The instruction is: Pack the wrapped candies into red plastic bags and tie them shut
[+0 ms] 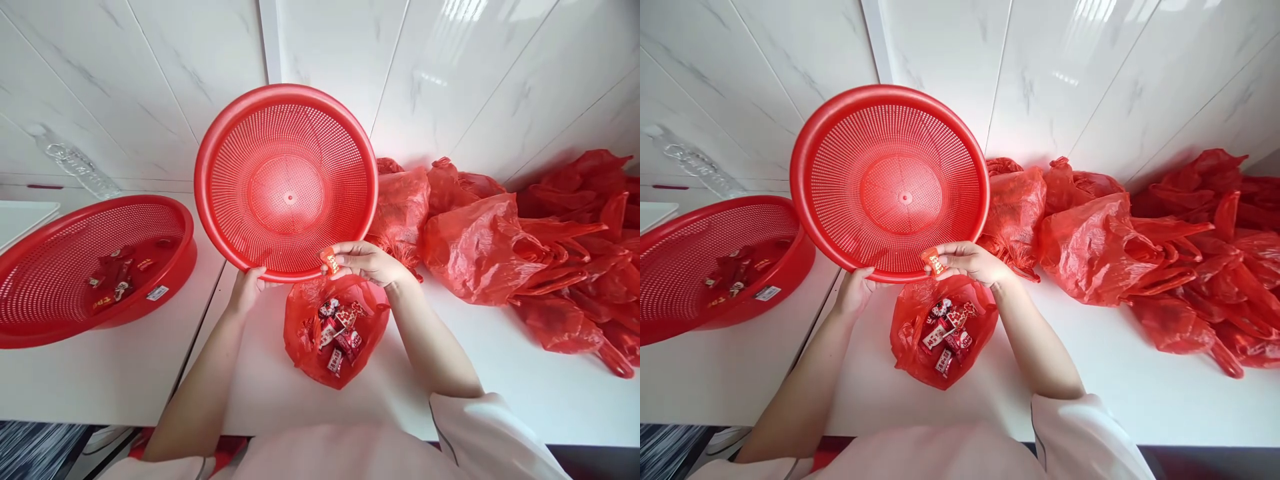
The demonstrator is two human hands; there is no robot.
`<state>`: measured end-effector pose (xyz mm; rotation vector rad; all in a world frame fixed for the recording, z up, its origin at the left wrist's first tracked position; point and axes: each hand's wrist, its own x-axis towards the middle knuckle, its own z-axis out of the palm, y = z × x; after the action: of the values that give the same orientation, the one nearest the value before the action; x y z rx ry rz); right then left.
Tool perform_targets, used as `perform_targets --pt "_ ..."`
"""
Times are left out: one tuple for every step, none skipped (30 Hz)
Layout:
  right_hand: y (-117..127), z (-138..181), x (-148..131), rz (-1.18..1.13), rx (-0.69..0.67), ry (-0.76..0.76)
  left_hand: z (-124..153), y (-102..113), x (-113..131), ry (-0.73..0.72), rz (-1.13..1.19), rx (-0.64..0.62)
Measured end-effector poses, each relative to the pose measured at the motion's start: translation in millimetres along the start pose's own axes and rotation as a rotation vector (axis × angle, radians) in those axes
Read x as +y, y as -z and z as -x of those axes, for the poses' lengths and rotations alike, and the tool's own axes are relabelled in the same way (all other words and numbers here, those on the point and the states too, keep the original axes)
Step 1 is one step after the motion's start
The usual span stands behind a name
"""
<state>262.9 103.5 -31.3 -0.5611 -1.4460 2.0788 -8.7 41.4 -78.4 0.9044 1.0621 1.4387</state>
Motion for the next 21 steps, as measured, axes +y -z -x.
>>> perform_targets --pt "-0.1 0.6 -0.9 0.009 -0.008 0.000 -0.3 -0.3 0.4 0.000 -0.002 0.020" --pt "-0.2 1.7 -2.3 0.031 -0.015 0.007 -0.5 -0.6 0.8 0.001 -0.004 0.036" --pt "-0.3 3.2 -4.4 0.066 -0.028 0.015 -0.6 -0.8 1.0 0.002 -0.005 0.046" --pt "-0.5 5.1 -6.8 0.110 -0.046 0.027 -0.8 -1.0 1.1 0.003 -0.005 0.048" --pt "-0.7 7.5 -9.7 0.160 -0.065 0.039 -1.0 -1.0 1.1 0.002 -0.003 0.047" --pt "-1.1 10.3 -12.7 0.209 -0.084 0.053 -1.3 -0.9 1.0 -0.002 -0.003 0.046" --pt "-1.5 13.2 -15.7 0.254 -0.097 0.069 -1.6 -0.6 0.8 -0.006 -0.004 0.047" --pt "-2.1 16.1 -18.6 0.294 -0.105 0.085 -1.9 -0.2 0.6 -0.012 -0.005 0.049" --pt "-2.7 19.0 -21.2 0.331 -0.108 0.104 -2.3 0.3 0.3 -0.020 -0.004 0.053" --pt "-3.3 21.6 -23.6 0.368 -0.111 0.123 -2.7 0.9 -0.1 -0.027 -0.002 0.053" --pt "-3.9 23.8 -25.6 0.405 -0.118 0.135 -3.2 1.6 -0.5 -0.031 0.003 0.052" --pt "-4.5 25.7 -27.2 0.437 -0.120 0.143 -3.7 2.4 -0.9 -0.032 0.009 0.050" --pt "-4.9 27.0 -28.4 0.464 -0.114 0.143 -4.3 3.0 -1.4 -0.028 0.015 0.050" --pt "-5.1 27.8 -29.1 0.481 -0.098 0.139 -4.8 3.6 -1.8 -0.023 0.022 0.049" --pt "-5.1 28.0 -29.4 0.483 -0.068 0.132 -5.3 3.9 -2.1 -0.018 0.029 0.050" --pt "-4.8 27.9 -29.3 0.468 -0.025 0.127 -5.8 4.0 -2.3 -0.016 0.036 0.052" --pt "-4.4 27.5 -29.1 0.444 0.029 0.127 -6.2 3.9 -2.4 -0.015 0.042 0.057" --pt "-4.0 27.1 -28.8 0.417 0.091 0.134 -6.6 3.6 -2.3 -0.014 0.049 0.063" --pt "-3.8 26.8 -28.8 0.399 0.148 0.142 -6.8 3.1 -2.2 -0.010 0.056 0.073" --pt "-3.8 26.9 -29.2 0.401 0.186 0.150 -7.0 2.7 -1.9 -0.003 0.062 0.087" --pt "-4.1 27.5 -30.2 0.426 0.198 0.156 -7.1 2.2 -1.5 0.007 0.068 0.104"
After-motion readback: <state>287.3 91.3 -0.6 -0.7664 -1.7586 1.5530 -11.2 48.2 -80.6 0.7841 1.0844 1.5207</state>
